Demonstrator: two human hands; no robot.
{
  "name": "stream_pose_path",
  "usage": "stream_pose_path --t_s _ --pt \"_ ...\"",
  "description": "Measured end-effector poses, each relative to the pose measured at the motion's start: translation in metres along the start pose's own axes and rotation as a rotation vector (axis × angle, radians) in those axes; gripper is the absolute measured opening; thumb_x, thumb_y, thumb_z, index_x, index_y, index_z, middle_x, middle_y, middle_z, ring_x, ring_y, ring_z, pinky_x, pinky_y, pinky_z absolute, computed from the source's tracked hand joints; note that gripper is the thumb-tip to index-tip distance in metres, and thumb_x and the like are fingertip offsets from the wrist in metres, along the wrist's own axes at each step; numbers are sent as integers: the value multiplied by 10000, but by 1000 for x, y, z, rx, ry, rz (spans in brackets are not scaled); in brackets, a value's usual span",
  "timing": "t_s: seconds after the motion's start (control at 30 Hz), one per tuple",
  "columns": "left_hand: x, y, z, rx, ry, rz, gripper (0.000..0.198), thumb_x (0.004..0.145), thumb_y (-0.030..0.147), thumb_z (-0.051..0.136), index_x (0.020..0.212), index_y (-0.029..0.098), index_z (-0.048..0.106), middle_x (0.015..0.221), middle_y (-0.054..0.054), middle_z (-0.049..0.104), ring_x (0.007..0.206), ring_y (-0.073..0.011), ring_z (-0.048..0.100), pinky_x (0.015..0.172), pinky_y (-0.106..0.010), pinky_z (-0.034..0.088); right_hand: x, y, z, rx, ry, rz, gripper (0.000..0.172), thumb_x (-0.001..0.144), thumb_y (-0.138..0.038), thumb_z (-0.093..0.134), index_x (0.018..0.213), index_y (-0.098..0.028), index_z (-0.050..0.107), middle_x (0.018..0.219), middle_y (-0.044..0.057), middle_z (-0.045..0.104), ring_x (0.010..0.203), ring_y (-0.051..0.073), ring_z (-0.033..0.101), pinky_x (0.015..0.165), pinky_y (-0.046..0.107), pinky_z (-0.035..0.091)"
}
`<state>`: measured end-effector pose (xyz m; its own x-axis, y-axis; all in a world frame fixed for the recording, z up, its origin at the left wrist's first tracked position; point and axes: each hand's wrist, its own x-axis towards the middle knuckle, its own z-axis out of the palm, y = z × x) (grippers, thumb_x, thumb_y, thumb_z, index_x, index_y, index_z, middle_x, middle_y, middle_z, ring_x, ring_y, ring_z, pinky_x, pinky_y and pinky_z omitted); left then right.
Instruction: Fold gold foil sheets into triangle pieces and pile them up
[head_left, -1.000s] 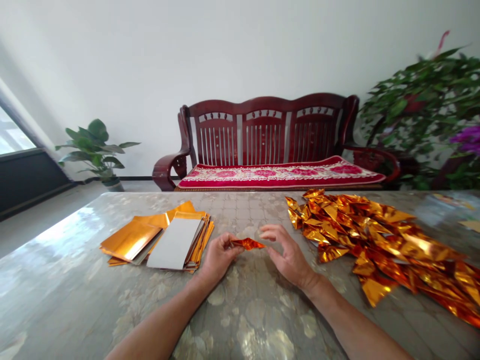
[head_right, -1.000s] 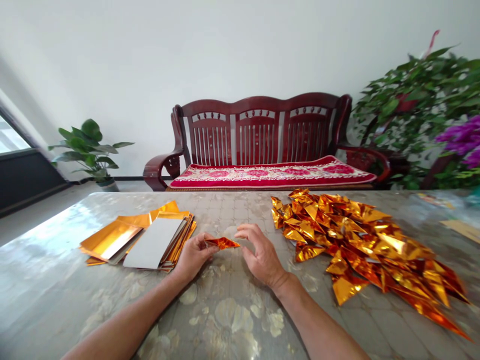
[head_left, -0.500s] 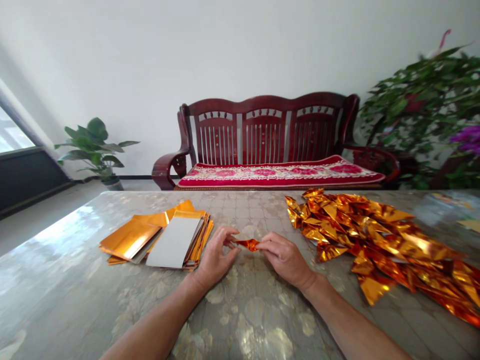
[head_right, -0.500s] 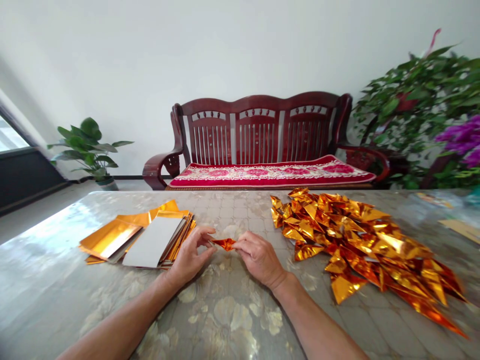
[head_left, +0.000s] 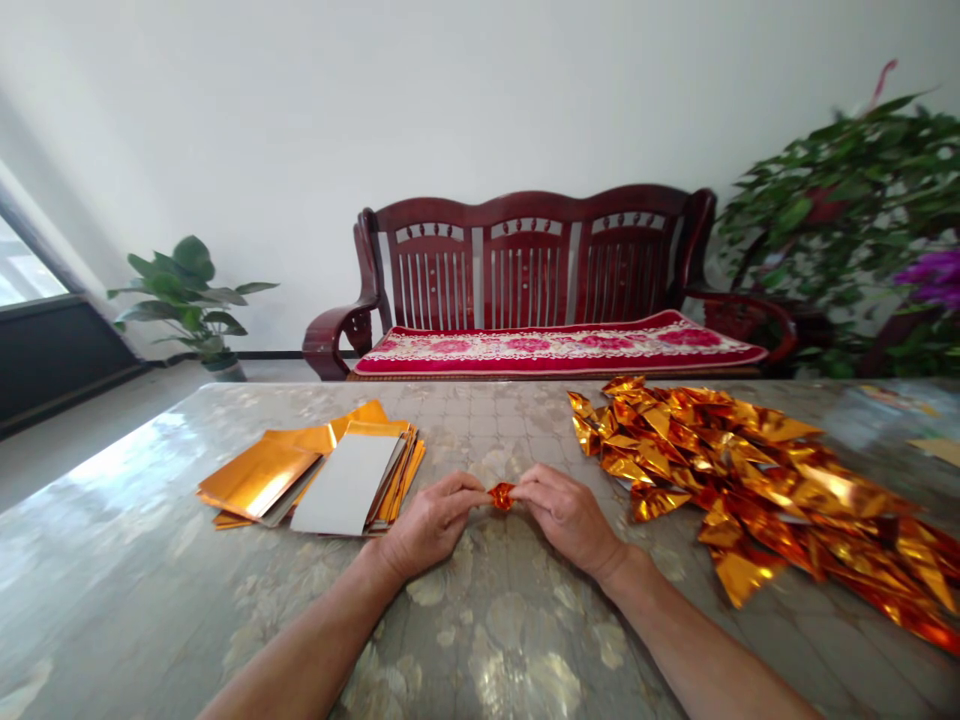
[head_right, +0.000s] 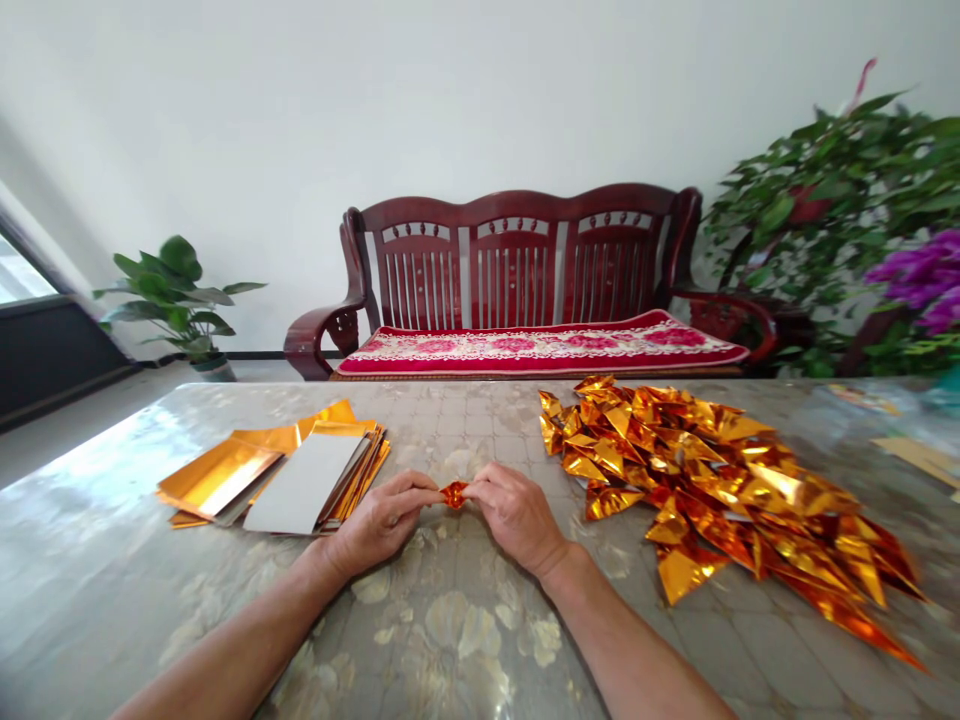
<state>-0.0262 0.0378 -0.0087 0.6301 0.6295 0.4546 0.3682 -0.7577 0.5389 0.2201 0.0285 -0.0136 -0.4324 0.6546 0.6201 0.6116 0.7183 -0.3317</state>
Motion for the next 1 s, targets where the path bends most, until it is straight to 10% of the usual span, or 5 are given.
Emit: stream_pose_path --t_s 1.0 --pt "3 7 24 -30 288 -366 133 873 215 633 979 233 712 875 5 763 791 -150 702 740 -214 504 1 -19 14 94 56 76 275 934 -122 513 1066 -252 716 929 40 737 845 167 707 751 268 575"
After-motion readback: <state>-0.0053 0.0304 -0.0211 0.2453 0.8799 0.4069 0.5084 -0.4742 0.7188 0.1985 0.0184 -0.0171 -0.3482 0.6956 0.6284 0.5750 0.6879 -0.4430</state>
